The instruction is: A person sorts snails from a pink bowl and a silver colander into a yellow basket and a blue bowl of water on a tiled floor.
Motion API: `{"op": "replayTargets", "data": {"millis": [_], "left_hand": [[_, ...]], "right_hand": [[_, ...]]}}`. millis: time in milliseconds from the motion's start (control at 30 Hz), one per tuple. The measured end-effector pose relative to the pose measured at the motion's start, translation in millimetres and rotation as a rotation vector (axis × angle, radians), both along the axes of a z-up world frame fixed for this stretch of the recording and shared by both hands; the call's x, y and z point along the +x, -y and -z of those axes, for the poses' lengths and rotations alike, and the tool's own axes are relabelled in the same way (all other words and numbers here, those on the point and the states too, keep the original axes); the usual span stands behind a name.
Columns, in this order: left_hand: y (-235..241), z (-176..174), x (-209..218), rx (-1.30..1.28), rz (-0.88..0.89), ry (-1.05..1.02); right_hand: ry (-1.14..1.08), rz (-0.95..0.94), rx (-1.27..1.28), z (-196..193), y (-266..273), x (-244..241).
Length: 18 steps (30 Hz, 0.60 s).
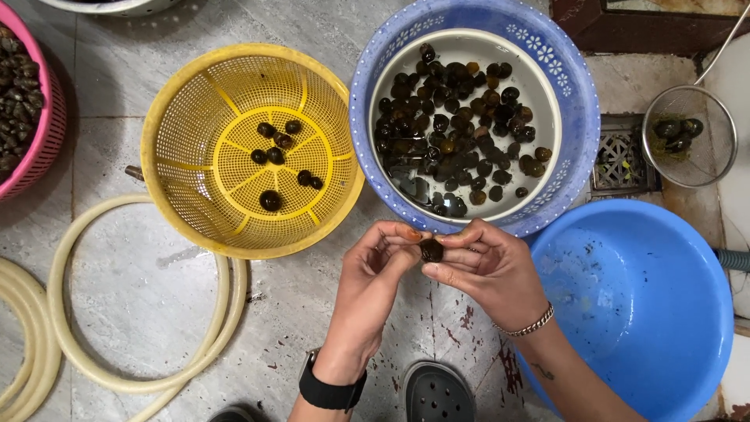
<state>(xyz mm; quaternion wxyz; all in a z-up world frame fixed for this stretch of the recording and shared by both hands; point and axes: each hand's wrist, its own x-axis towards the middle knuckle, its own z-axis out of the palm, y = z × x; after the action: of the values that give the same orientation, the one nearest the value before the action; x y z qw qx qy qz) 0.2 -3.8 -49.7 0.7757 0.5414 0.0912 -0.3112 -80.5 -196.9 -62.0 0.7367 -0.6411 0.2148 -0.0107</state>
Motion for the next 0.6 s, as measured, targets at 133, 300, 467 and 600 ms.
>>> {"op": "replayTargets", "data": {"millis": [133, 300, 467, 600], "left_hand": [[0, -2, 2, 0.009, 0.006, -0.023], [0, -1, 1, -0.02, 0.009, -0.019], [-1, -6, 2, -0.02, 0.058, -0.044], [6, -12, 7, 0.019, 0.043, -0.08]], "right_hand": [[-0.007, -0.005, -0.017, -1, 1, 0], [-0.026, 0.003, -0.002, 13, 8, -5], [-0.005, -0.011, 0.02, 24, 14, -9], [-0.06, 0.131, 0.079, 20, 45, -11]]}}
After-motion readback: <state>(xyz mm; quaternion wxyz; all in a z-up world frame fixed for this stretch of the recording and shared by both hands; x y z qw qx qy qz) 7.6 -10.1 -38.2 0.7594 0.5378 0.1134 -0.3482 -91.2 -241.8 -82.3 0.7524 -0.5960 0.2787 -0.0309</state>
